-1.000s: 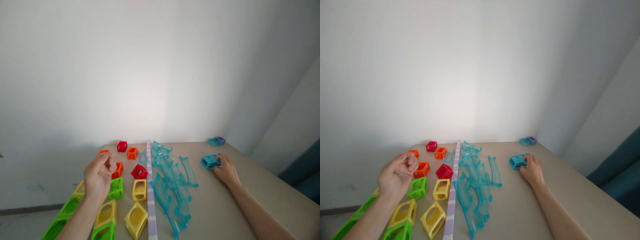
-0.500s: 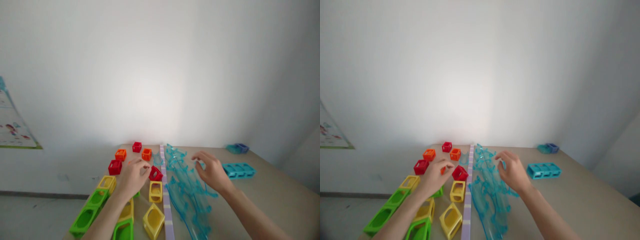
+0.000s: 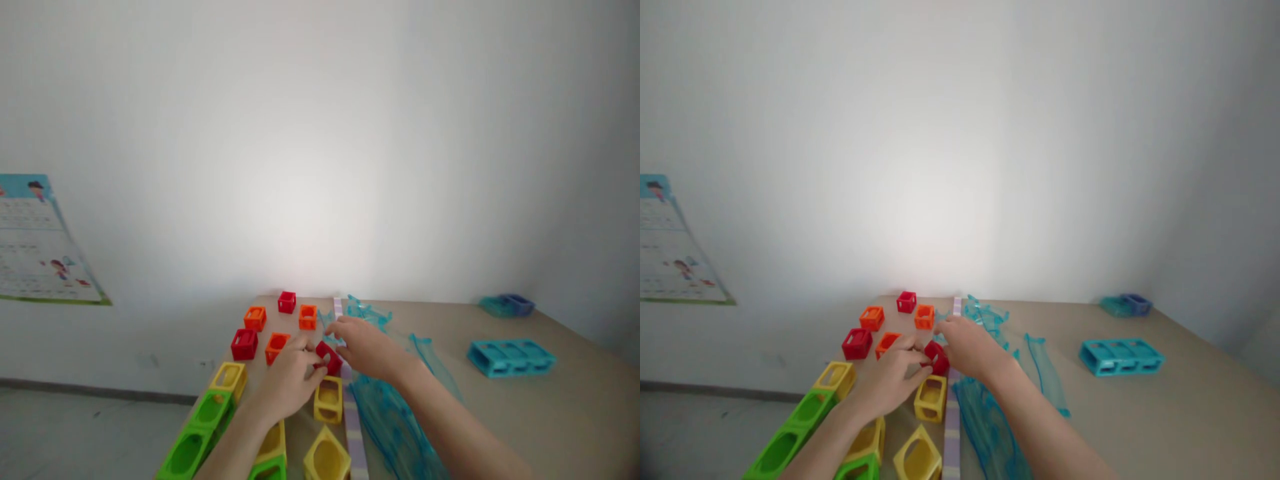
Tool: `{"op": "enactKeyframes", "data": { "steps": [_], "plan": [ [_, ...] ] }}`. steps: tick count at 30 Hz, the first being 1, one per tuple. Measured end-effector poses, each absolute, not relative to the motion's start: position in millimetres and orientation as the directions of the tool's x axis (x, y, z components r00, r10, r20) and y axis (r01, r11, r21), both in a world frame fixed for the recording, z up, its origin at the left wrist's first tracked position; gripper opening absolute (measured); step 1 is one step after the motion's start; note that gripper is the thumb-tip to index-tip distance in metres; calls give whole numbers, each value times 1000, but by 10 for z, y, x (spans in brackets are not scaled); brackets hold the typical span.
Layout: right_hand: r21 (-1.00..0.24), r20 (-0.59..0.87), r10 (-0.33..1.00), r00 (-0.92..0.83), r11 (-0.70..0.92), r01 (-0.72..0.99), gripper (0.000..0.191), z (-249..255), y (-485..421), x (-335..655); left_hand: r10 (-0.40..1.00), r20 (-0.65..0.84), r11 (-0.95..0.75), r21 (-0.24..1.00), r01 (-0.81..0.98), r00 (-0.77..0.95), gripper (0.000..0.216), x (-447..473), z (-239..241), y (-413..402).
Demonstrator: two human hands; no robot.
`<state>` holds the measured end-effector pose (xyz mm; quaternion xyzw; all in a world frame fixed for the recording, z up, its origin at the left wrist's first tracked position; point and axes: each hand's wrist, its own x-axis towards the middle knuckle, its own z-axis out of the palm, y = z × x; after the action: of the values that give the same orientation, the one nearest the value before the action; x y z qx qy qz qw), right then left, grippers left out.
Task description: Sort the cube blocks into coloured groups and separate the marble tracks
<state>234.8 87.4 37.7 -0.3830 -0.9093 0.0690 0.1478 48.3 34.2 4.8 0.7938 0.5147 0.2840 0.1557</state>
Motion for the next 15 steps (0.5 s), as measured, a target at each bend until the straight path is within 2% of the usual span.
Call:
{"op": "enactKeyframes", "data": {
  "steps": [7, 15],
  "plan": [
    [-274, 204, 721, -662, 691, 669, 35, 303, 917, 2422, 893, 254, -451, 487, 748, 373, 21, 492, 47, 376],
    [-262, 216, 763, -609, 646, 717, 36, 336, 923, 2414, 912, 197, -407, 555, 725, 361, 22, 497, 39, 394]
  ]
}}
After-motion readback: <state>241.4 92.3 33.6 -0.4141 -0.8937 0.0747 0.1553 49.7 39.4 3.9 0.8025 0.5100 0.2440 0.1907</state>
